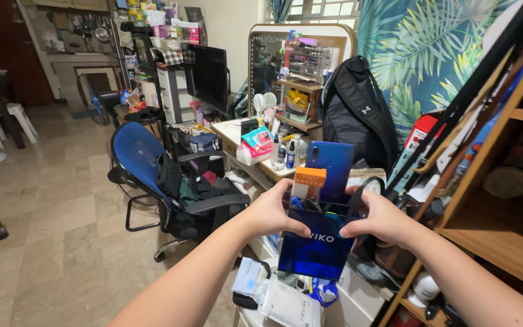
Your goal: The person removes various items from a wooden shelf, including boxes, pouches, and a jar, then wipes the shelf surface with a tissue. The person handles items one at a time and places them on the floor or nearby surfaces before cleaning.
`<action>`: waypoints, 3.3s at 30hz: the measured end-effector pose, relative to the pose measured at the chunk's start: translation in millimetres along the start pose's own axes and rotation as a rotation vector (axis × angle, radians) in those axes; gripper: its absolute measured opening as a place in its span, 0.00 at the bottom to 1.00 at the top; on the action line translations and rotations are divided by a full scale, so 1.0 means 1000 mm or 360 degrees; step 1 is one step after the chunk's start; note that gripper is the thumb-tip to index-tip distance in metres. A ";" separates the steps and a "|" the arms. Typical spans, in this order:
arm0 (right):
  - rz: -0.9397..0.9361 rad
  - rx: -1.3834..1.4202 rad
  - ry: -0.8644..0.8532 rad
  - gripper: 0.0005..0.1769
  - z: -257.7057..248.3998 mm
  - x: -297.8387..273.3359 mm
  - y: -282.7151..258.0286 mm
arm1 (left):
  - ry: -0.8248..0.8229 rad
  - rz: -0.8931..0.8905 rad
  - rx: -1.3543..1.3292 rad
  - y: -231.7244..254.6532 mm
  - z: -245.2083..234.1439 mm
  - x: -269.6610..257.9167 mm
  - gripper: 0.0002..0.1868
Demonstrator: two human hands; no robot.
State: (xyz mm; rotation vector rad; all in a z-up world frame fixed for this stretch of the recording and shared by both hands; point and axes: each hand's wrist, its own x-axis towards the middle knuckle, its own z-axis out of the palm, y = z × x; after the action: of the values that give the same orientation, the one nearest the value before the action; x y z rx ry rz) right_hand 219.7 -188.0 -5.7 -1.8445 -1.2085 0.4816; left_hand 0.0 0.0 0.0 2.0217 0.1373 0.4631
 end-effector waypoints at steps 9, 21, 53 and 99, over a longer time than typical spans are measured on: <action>-0.0044 0.0100 -0.0021 0.53 0.053 0.080 -0.037 | 0.0034 0.0142 -0.0022 -0.047 -0.094 0.022 0.51; 0.0040 0.0275 0.0120 0.57 0.107 0.190 -0.019 | -0.0034 0.0189 0.0112 -0.121 -0.190 0.093 0.53; 0.0179 0.0325 0.0163 0.35 0.129 0.477 0.047 | 0.1341 0.0014 0.0628 -0.313 -0.378 0.335 0.50; 0.0245 0.0647 0.0149 0.26 0.186 0.611 0.111 | 0.1010 -0.0425 0.0400 -0.544 -0.406 0.586 0.54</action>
State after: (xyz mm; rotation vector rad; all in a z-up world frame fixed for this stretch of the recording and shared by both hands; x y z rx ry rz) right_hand 429.8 413.9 -121.5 -1.5933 -0.8363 0.6658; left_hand 438.5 767.5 -152.0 1.9891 0.8784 0.9363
